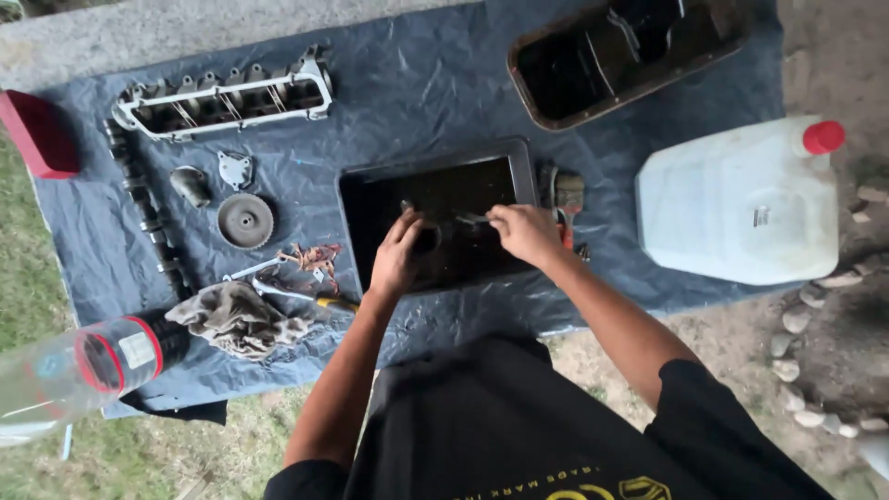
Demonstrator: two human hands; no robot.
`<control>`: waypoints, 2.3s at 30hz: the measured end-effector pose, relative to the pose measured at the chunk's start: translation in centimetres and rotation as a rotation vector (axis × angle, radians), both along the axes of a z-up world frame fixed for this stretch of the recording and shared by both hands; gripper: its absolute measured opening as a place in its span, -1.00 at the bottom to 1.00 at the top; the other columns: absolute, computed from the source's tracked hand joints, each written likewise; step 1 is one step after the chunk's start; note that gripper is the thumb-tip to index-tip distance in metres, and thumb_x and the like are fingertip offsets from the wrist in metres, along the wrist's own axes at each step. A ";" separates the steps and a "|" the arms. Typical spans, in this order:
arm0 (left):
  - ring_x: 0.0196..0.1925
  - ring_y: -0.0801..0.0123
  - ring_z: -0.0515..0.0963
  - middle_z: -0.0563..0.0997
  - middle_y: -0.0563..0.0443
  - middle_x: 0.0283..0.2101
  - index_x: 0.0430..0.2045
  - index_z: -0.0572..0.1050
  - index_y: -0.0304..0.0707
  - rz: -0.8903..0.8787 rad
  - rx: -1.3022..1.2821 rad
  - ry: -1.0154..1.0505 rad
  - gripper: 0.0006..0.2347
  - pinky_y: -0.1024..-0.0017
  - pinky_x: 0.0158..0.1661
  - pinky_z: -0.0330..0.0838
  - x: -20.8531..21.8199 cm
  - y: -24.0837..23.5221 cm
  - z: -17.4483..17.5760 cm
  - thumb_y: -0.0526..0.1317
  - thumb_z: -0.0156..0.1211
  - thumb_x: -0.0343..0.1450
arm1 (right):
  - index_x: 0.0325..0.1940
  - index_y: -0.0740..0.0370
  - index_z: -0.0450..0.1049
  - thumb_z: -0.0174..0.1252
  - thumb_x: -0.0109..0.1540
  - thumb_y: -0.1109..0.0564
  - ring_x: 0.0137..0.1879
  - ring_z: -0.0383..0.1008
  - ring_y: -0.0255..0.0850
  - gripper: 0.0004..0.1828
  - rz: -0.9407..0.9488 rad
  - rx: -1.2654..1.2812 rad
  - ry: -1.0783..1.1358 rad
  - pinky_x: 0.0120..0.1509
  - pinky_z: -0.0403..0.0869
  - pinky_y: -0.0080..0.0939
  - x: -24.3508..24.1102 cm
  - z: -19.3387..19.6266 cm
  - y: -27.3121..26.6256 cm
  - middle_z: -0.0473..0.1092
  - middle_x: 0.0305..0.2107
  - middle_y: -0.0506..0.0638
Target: The person scrubs a cylindrical metal engine part with a brush inside a black tray filled with dark liquid. They repeatedly dip the part and brush into the liquid while scrubbing the exterior and interior surfaces.
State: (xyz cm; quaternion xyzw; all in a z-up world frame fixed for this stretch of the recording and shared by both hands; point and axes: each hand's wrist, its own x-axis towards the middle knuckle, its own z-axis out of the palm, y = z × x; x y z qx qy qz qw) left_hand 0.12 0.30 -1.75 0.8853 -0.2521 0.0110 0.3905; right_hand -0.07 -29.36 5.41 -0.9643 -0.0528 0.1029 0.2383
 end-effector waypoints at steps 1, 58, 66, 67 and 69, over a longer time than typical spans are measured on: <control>0.35 -0.05 0.44 0.46 -0.17 0.23 0.13 0.45 -0.26 0.007 0.000 -0.005 -0.47 0.18 0.31 0.35 0.0 -0.1 0.2 -0.43 0.35 0.20 | -0.18 -0.11 0.58 0.17 0.31 -0.03 -0.18 0.64 0.00 -0.90 0.007 0.000 -0.005 -0.08 0.59 0.01 0.0 1.0 0.2 0.60 -0.37 -0.08; 0.23 -0.07 0.42 0.23 -0.26 0.20 0.38 -0.07 -0.41 0.290 0.522 0.408 0.05 0.05 0.16 0.48 1.7 -4.9 -3.3 0.19 0.50 0.17 | -0.10 0.24 0.59 0.16 0.29 0.24 -0.20 0.62 0.22 -0.86 -0.283 0.293 -0.018 -0.14 0.61 0.17 -2.6 -8.6 8.4 0.58 -0.42 0.24; 0.12 0.04 0.41 0.26 -0.15 0.09 0.38 -0.06 -0.38 0.249 0.612 0.216 -0.20 0.20 0.06 0.43 1.0 -4.7 -4.5 0.09 0.24 0.38 | -0.28 0.10 0.62 0.15 0.21 0.15 -0.24 0.64 0.17 -0.88 -0.121 0.018 0.147 -0.21 0.62 0.15 3.6 -3.9 8.4 0.56 -0.48 0.11; 0.12 0.04 0.41 0.26 -0.15 0.09 0.38 -0.06 -0.38 0.253 0.611 0.205 -0.20 0.20 0.06 0.43 1.0 -4.7 -5.8 0.09 0.24 0.38 | -0.28 0.10 0.62 0.15 0.21 0.15 -0.24 0.64 0.17 -0.88 -0.120 0.019 0.135 -0.21 0.62 0.15 3.7 -2.5 8.7 0.56 -0.48 0.11; 0.14 0.00 0.38 0.25 -0.22 0.12 0.37 -0.05 -0.42 0.239 0.598 0.209 -0.22 0.20 0.08 0.38 -0.2 -4.9 -8.5 0.08 0.20 0.39 | -0.30 0.17 0.61 0.14 0.18 0.23 -0.29 0.64 0.17 -0.88 -0.067 -0.037 0.187 -0.24 0.62 0.13 2.7 0.3 9.0 0.55 -0.50 0.12</control>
